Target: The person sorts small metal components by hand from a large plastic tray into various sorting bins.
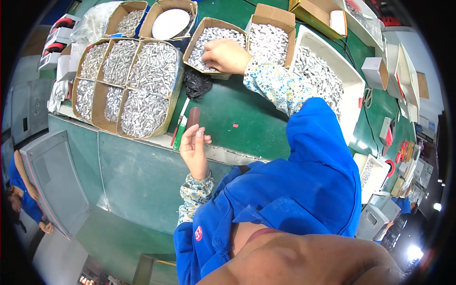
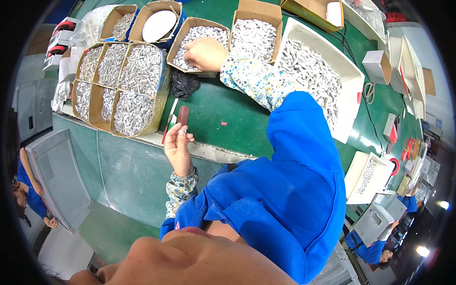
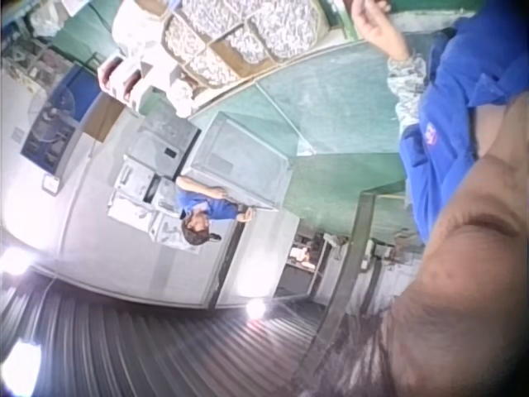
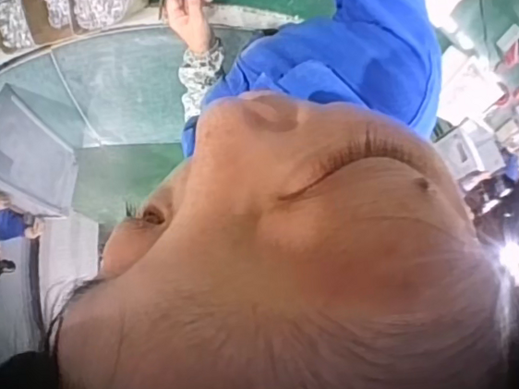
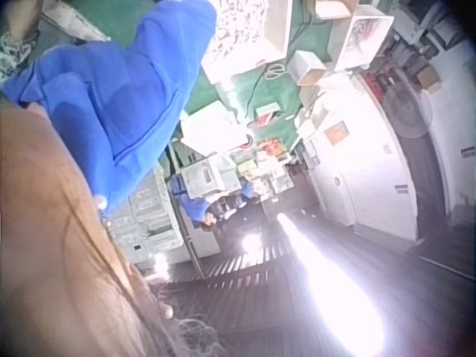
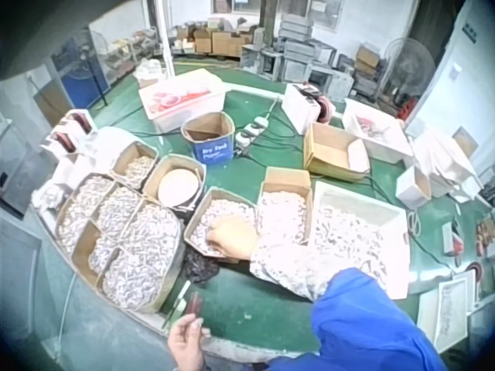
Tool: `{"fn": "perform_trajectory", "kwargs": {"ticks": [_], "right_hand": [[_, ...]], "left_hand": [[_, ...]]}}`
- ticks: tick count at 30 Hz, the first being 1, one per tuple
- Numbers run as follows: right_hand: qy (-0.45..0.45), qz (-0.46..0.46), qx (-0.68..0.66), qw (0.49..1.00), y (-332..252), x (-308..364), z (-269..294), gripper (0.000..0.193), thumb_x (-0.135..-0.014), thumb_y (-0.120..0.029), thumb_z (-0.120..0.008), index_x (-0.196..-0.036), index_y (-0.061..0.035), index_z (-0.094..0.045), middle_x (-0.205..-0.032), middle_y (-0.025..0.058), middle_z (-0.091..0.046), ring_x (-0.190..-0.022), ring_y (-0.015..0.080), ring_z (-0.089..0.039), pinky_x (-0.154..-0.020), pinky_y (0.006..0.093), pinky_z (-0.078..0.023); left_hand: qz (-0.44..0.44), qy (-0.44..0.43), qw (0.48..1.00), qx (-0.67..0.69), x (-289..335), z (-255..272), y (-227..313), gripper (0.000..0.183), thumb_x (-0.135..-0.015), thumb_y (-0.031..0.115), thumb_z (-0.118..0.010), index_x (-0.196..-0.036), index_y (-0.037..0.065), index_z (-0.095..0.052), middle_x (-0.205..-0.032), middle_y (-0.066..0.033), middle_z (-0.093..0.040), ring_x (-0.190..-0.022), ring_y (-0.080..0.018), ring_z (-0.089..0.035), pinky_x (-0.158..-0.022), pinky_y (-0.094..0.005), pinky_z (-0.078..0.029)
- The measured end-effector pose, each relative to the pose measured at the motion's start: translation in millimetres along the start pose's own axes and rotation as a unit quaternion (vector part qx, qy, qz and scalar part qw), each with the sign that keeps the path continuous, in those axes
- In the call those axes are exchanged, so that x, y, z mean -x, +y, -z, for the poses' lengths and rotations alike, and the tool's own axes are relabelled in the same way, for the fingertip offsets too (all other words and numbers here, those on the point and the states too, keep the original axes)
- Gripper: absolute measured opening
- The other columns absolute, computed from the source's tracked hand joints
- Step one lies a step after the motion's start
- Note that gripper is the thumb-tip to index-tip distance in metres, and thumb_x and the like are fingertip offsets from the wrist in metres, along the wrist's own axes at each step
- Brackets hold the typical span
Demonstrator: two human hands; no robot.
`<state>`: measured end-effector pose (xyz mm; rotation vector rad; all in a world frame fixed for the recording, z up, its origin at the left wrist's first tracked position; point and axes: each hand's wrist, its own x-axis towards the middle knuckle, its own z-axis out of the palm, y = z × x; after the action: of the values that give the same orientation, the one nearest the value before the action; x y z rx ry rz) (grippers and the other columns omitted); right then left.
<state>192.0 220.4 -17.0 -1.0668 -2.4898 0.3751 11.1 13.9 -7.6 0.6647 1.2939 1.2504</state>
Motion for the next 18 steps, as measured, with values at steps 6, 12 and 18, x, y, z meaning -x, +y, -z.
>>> {"fn": "perform_trajectory", "kwargs": {"ticks": [6,12,18], "right_hand": [[-0.013,-0.027,-0.048,0.998,4,-4,0,0.008,-0.074,-0.016,-0.058,-0.077,-0.0086,-0.056,-0.079,0.0072,-0.051,-0.079,0.0280,-0.054,-0.065,0.0382,-0.043],[0.042,-0.113,-0.062,0.991,23,2,10,0.010,-0.077,-0.016,-0.055,-0.083,-0.0074,-0.055,-0.085,0.0090,-0.054,-0.082,0.0287,-0.055,-0.070,0.0389,-0.044],[-0.044,-0.187,-0.184,0.964,19,9,34,0.014,-0.077,-0.010,-0.057,-0.088,-0.0021,-0.054,-0.080,0.0117,-0.057,-0.076,0.0268,-0.056,-0.067,0.0342,-0.045]], "left_hand": [[-0.002,0.009,1.000,0.006,0,2,-1,0.022,-0.086,0.008,-0.052,-0.105,-0.002,-0.051,-0.093,-0.0103,-0.058,-0.068,-0.0094,-0.055,-0.062,-0.0216,-0.047],[0.000,0.007,1.000,0.012,0,3,-1,0.022,-0.086,0.008,-0.052,-0.105,-0.002,-0.050,-0.093,-0.0105,-0.058,-0.068,-0.0094,-0.055,-0.062,-0.0216,-0.047],[0.000,0.006,1.000,0.005,1,2,-2,0.021,-0.086,0.008,-0.051,-0.105,-0.002,-0.051,-0.093,-0.0106,-0.058,-0.068,-0.0092,-0.054,-0.061,-0.0218,-0.047]]}}
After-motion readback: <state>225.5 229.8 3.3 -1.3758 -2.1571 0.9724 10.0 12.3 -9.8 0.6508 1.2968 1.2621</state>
